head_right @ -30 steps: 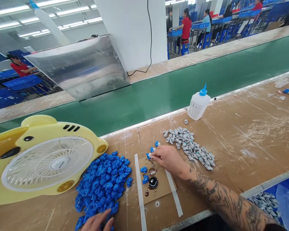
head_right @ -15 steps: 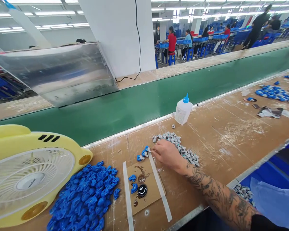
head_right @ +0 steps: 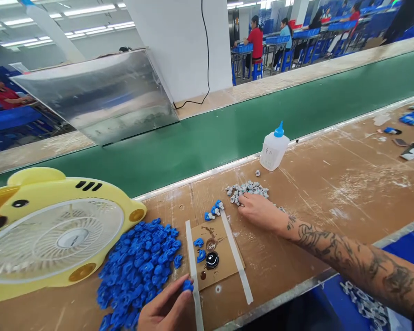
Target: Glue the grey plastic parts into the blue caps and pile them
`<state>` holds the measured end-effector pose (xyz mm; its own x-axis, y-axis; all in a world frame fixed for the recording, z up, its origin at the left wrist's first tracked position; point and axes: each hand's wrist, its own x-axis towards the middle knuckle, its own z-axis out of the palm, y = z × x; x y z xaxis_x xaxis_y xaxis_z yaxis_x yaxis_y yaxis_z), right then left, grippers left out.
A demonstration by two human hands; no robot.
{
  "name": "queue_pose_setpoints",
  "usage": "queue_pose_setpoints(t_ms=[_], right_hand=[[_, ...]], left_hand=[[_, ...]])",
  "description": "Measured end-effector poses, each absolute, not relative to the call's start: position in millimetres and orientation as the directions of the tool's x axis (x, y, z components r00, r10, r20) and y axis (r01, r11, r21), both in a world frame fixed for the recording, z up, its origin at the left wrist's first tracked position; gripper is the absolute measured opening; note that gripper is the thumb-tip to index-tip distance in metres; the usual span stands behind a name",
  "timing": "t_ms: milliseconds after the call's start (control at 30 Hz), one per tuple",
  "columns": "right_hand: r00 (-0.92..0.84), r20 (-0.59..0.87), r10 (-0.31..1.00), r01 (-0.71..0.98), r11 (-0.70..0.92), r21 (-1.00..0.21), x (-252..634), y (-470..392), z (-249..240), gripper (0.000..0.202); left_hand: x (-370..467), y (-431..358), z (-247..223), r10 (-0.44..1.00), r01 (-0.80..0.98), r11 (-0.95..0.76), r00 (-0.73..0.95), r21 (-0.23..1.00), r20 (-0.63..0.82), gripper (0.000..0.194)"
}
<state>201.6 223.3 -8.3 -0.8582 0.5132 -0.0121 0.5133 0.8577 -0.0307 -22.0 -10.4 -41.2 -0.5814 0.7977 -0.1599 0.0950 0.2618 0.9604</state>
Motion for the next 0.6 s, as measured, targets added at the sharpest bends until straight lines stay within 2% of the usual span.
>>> queue_pose_setpoints(t_ms=[100,167,233,367,533,600], right_hand=[[-0.889,0.059,0.453,0.441,0.885,-0.148,204.9,214.4,-11.0,0.026],[-0.879,0.142,0.456,0.406,0.87,-0.28,205.4,199.5,-16.9,0.026],[-0.86,0.198,0.471,0.384,0.852,-0.357,203.8,182.2,-26.0,0.026],[-0.853,0.251,0.457,0.361,0.865,-0.348,202.5,160.8,-44.0,0.024],[-0.834,0.245,0.494,0.354,0.82,-0.45,219.3,163.2,-42.8,0.006],[-0.835,0.221,0.504,0.364,0.807,-0.465,226.1,164.5,-36.4,0.02]], left_hand=[[-24.0,3.1,-43.0,0.851,0.137,0.255,-0.501,0.957,-0.155,0.042],[-23.3,8.9,-46.6,0.894,0.218,0.22,-0.435,0.951,-0.108,0.032],[-20.1,11.5,-50.1,0.898,0.295,0.198,-0.437,0.935,-0.052,0.03],[-16.8,11.0,-53.2,0.872,0.374,0.198,-0.489,0.906,0.011,0.034],[-24.0,10.7,-53.7,0.881,0.421,0.165,-0.469,0.892,0.059,0.032],[-23.1,11.0,-53.8,0.873,0.44,0.164,-0.482,0.883,0.077,0.032]])
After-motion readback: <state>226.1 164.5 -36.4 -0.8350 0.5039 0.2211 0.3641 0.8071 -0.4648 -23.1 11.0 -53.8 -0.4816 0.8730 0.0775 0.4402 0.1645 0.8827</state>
